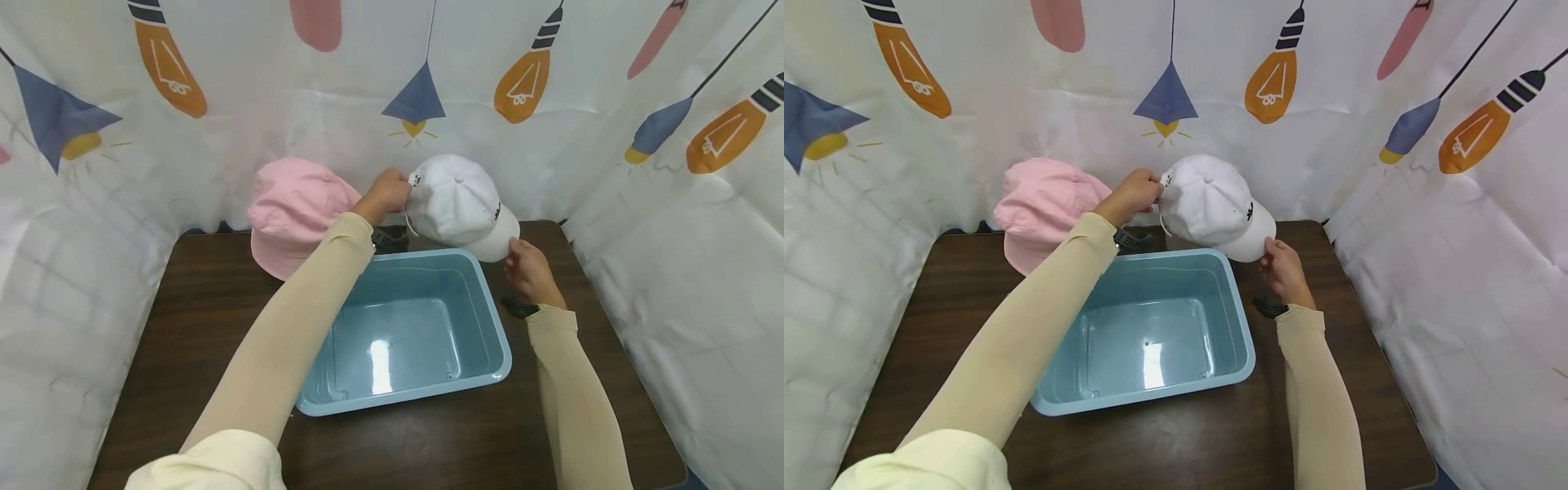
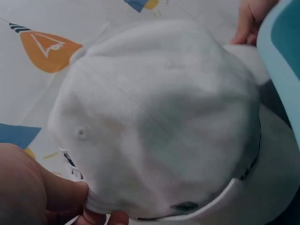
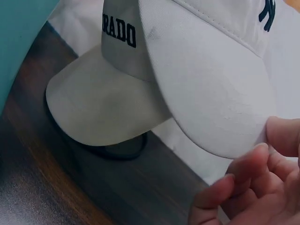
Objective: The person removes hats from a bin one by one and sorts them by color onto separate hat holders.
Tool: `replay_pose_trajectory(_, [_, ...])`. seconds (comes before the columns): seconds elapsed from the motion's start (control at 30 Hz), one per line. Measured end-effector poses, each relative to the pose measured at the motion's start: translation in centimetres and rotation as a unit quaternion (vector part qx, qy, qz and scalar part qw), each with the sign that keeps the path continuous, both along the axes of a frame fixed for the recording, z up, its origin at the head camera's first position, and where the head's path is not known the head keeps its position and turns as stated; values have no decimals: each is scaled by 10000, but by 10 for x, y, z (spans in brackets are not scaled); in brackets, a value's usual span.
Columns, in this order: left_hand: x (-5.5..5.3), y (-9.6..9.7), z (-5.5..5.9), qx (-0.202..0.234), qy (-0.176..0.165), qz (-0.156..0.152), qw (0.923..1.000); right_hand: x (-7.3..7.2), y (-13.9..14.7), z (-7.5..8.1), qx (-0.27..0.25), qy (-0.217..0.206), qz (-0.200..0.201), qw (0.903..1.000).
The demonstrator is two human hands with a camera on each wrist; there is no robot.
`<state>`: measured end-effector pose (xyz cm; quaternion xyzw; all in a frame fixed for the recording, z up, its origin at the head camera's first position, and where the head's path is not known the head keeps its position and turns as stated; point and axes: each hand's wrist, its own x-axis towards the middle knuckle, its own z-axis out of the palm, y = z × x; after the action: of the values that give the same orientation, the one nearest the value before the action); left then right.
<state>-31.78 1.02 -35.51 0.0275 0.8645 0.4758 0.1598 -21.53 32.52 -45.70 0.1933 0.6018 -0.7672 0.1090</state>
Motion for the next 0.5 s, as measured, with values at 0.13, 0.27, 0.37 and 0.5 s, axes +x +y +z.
replay_pose_trajectory(0.13, [-5, -3, -5, -912, 568, -157, 9941, -4, -3, 0, 420, -41, -142, 9990])
replay_pose_trajectory(0.27, [-7, -5, -7, -1438, 861, -233, 9856, -9, -6, -4, 759, -121, -84, 9970])
replay_pose_trajectory(0.37, [-10, -3, -9, -1606, 927, -329, 9821, -13, -9, -10, 862, -137, -88, 9961])
replay_pose_trajectory(0.5, [-11, 3, -15, -1737, 1037, -318, 9788, -18, -13, -16, 890, -153, -96, 9959])
